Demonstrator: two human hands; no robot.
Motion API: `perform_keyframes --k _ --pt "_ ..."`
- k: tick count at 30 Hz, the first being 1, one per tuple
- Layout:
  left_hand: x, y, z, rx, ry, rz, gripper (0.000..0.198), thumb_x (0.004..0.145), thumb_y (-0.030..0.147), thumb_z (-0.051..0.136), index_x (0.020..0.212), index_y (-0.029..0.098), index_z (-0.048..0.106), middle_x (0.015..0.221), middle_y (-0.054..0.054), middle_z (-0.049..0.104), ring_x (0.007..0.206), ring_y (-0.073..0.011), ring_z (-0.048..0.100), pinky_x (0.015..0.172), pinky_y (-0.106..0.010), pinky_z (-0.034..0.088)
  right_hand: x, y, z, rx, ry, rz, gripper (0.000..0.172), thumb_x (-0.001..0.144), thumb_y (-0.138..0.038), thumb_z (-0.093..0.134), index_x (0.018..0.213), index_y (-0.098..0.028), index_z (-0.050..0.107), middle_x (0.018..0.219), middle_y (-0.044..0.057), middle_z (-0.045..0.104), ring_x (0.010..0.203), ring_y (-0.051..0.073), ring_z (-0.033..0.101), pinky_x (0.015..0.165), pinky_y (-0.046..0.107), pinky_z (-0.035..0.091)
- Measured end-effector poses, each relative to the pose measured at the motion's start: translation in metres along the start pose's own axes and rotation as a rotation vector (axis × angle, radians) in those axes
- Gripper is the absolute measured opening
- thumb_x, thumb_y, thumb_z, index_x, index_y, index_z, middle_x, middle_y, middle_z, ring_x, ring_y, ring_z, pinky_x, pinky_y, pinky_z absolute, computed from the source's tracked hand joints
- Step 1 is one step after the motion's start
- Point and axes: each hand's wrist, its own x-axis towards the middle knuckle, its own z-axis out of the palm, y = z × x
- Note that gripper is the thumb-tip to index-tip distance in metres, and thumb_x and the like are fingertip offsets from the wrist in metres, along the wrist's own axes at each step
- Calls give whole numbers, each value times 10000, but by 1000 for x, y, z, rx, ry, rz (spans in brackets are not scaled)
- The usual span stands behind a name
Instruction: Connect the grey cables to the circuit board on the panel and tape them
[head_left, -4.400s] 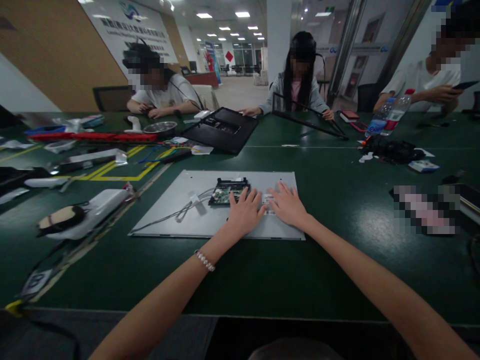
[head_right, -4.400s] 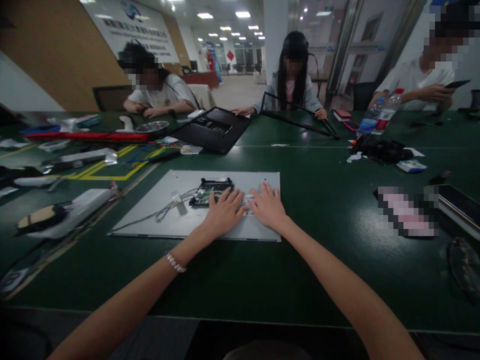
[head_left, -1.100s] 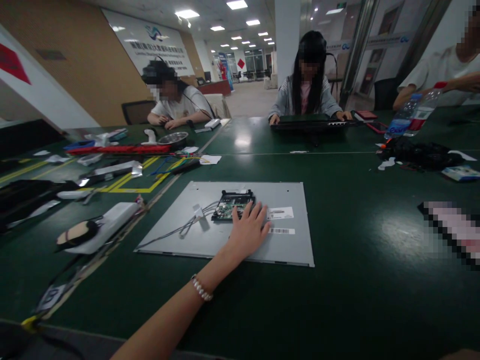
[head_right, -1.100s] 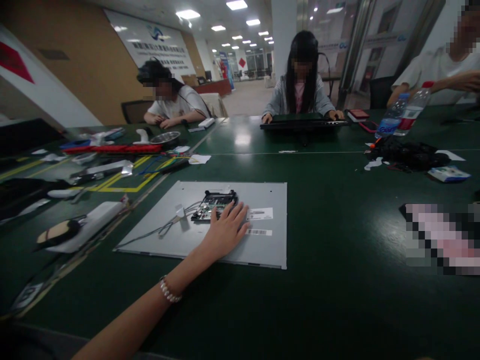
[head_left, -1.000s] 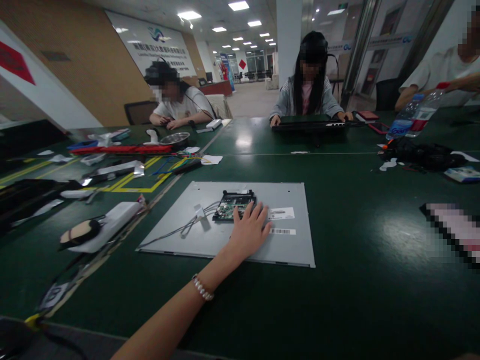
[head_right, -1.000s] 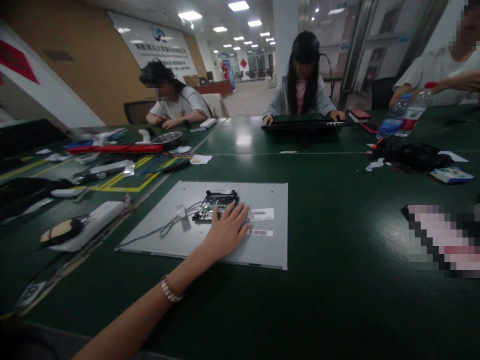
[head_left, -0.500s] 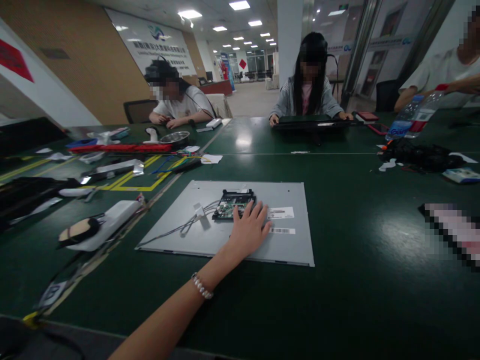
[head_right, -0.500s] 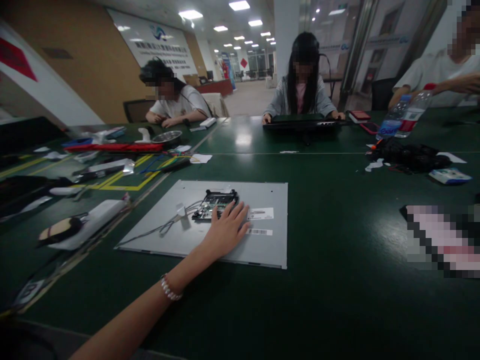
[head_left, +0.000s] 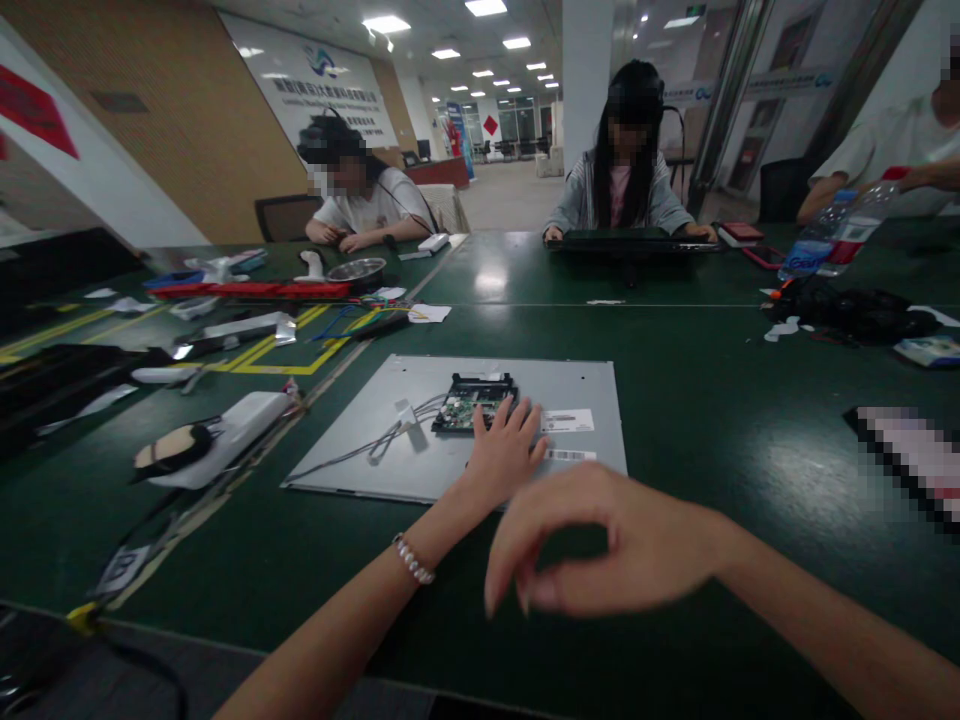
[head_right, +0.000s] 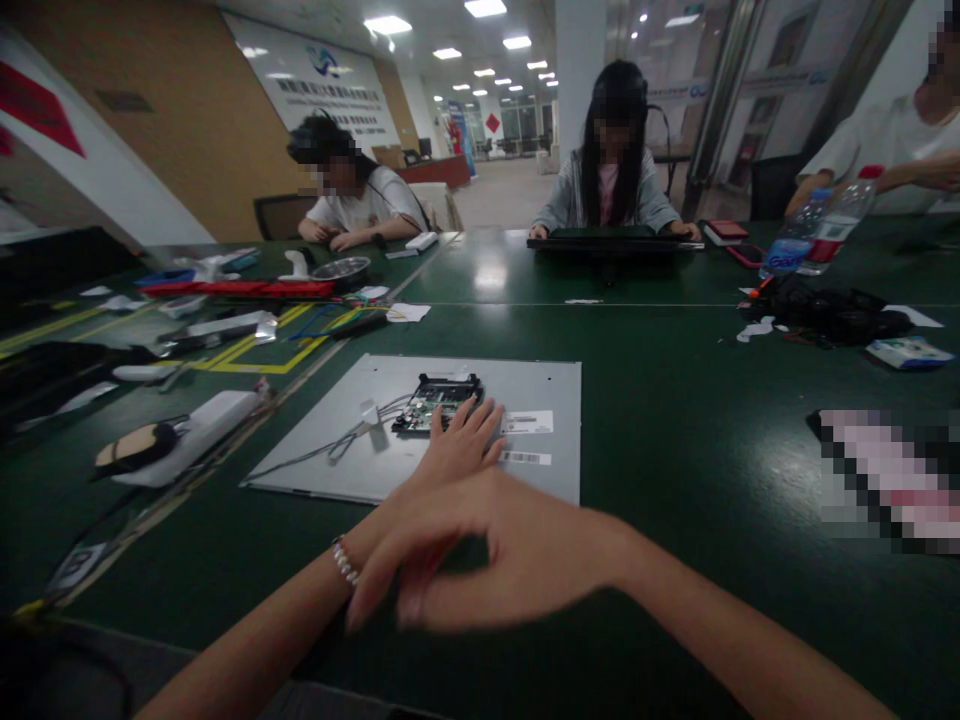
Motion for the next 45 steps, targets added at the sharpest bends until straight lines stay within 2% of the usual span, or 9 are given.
perform_keyframes --k 4,5,7,10,15,25,34,40,45 --pt "-1 1 -1 9 30 13 504 999 408 310 1426 189 462 1517 -120 389 1408 -355 280 1094 -672 180 -7 78 -29 -525 511 295 350 909 -169 483 1235 -224 598 1286 78 607 1212 201 536 1060 439 398" --pt "-1 2 -1 14 54 12 513 1000 421 298 1425 183 461 1509 -123 400 1405 -352 283 1096 -669 175 -12 97 -34 -679 547 389 389 918 -186 462 1292 -211 566 1379 101 543 1294 221 471 1106 462 341" --pt "-1 2 1 19 73 12 521 1002 428 285 1424 177 459 1498 -124 417 1400 -348 291 1096 -667 170 -25 126 -38 -895 481 532 461 932 -235 446 1387 -183 492 1510 124 404 1397 257 344 1143 473 279" --pt "-2 2 2 18 73 10 525 1003 431 268 1423 179 459 1493 -122 423 1400 -342 293 1101 -660 166 -40 147 -38 -1011 389 714 498 969 -322 380 1443 -178 434 1559 127 326 1441 299 255 1147 531 236" --pt "-2 2 0 9 50 14 538 1005 433 242 1435 177 441 1503 -118 408 1400 -338 291 1098 -663 178 -43 148 -35 -1039 320 776 512 999 -388 293 1453 -199 433 1568 119 314 1450 302 234 1150 523 217" --pt "0 2 3 -23 55 7 516 995 432 284 1427 205 450 1504 -122 404 1404 -344 285 1099 -670 168 -43 147 -35 -1034 335 797 519 1000 -398 286 1464 -206 417 1576 101 303 1459 275 216 1158 495 204" --pt "2 -1 -11 -76 74 53 444 985 407 359 1361 222 504 1484 -99 441 1410 -298 299 1134 -650 79 -42 147 -34 -1041 373 772 499 994 -386 317 1441 -205 447 1557 111 340 1446 275 247 1150 495 211" --pt "16 -30 -13 -162 193 -93 447 1015 267 234 1389 167 457 1441 -119 492 1382 -218 371 1167 -567 91 -42 146 -34 -1037 377 759 493 997 -379 302 1429 -197 455 1546 117 355 1439 277 258 1146 495 217" --pt "20 -60 0 -274 166 -219 443 1011 261 236 1379 163 463 1428 -118 507 1344 -207 429 1152 -524 204 -43 148 -33 -1021 368 766 497 998 -382 301 1442 -205 439 1552 110 344 1448 274 238 1152 500 202"
